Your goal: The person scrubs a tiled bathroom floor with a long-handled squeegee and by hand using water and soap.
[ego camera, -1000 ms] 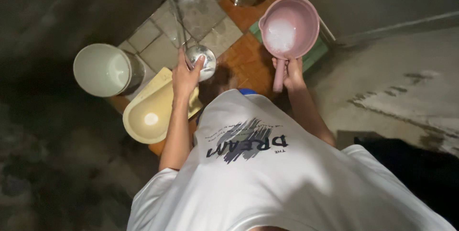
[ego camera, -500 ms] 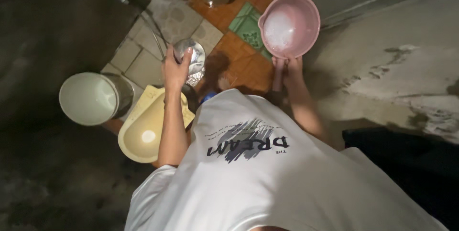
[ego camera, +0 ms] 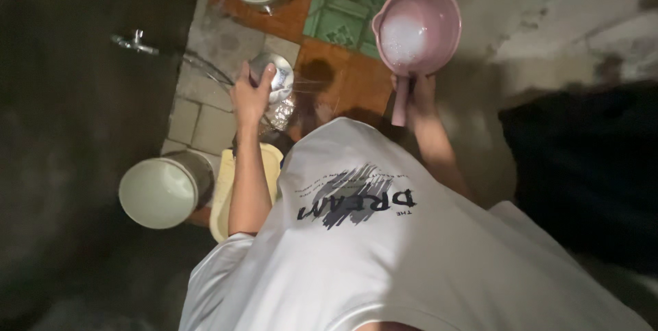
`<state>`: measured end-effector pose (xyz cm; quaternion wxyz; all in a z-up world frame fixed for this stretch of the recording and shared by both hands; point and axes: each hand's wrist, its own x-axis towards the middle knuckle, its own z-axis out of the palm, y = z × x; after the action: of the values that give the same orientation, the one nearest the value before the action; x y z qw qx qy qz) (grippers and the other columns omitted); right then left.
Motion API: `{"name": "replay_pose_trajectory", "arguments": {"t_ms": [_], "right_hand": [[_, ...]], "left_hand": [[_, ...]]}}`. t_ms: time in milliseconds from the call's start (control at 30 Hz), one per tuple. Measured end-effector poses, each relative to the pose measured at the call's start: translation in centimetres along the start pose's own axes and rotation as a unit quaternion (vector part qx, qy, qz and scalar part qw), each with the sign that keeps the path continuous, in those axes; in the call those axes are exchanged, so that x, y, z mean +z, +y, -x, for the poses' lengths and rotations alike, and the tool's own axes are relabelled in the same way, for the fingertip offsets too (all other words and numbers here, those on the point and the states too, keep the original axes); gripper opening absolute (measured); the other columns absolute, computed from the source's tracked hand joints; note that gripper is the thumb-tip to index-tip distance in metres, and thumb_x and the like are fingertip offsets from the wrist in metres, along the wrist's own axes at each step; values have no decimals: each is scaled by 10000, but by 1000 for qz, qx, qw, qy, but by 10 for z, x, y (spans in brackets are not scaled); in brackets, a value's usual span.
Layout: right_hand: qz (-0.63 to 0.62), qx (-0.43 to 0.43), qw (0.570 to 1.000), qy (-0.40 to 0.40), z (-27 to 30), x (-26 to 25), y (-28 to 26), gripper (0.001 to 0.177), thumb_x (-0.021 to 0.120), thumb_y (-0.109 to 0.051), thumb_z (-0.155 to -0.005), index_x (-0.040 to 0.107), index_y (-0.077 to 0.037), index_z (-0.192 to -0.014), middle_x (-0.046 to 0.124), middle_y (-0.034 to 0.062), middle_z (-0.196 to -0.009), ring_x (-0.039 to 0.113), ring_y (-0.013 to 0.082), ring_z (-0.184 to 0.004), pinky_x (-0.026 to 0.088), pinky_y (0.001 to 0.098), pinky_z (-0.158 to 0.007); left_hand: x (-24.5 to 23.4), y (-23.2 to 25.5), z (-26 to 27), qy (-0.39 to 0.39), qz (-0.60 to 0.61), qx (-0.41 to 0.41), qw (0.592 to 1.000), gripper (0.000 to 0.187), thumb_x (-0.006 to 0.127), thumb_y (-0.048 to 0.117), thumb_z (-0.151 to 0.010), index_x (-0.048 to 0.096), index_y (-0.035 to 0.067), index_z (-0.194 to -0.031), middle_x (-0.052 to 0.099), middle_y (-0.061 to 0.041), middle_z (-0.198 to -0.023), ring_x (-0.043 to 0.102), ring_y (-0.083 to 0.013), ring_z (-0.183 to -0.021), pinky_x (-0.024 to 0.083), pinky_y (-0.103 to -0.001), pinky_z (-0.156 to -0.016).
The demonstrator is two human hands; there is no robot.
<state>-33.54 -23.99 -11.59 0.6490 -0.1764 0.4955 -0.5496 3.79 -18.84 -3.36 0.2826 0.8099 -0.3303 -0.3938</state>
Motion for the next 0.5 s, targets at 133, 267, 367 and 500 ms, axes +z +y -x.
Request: {"name": "replay_pose_trajectory", "arguments": {"t_ms": [133, 267, 367, 500], "right_hand": [[-61, -8, 998, -2, 16, -34, 19, 228, 503, -151, -1049, 550, 18, -1194, 642, 135, -898, 629, 231, -690, 530, 362, -589], [-99, 8, 993, 65, 24, -69, 35, 267, 511, -167, -1062, 521, 6, -1265, 640, 133, -1002, 658, 236, -771, 575, 380, -663], [-96, -10, 993, 74, 29, -93, 48, 302, 526, -170, -1094, 507, 33, -1318, 615, 163, -1072, 659, 254, -801, 588, 400, -684], [-137, 0, 980, 145, 37, -103, 56, 344, 495, -201, -1051, 467, -17, -1340, 607, 173, -1157, 685, 269, -808, 620, 424, -665]], "left_hand": [[-1, -4, -4, -27, -17, 8, 999, 893, 685, 595, -806, 507, 14, -1460, 727, -318, -1079, 732, -467, -991, 558, -493, -888], [11, -31, -25, 1, -71, 151, 986, 866, 722, 618, -901, 545, -44, -1430, 689, -340, -1175, 680, -447, -1136, 525, -461, -989], [12, -26, -21, -15, -94, 153, 984, 845, 722, 618, -905, 555, -23, -1429, 697, -330, -1175, 669, -460, -1132, 510, -476, -989], [9, 6, -2, -105, -46, 11, 993, 814, 649, 581, -804, 565, 55, -1418, 745, -254, -1122, 773, -433, -955, 587, -480, -861]]}}
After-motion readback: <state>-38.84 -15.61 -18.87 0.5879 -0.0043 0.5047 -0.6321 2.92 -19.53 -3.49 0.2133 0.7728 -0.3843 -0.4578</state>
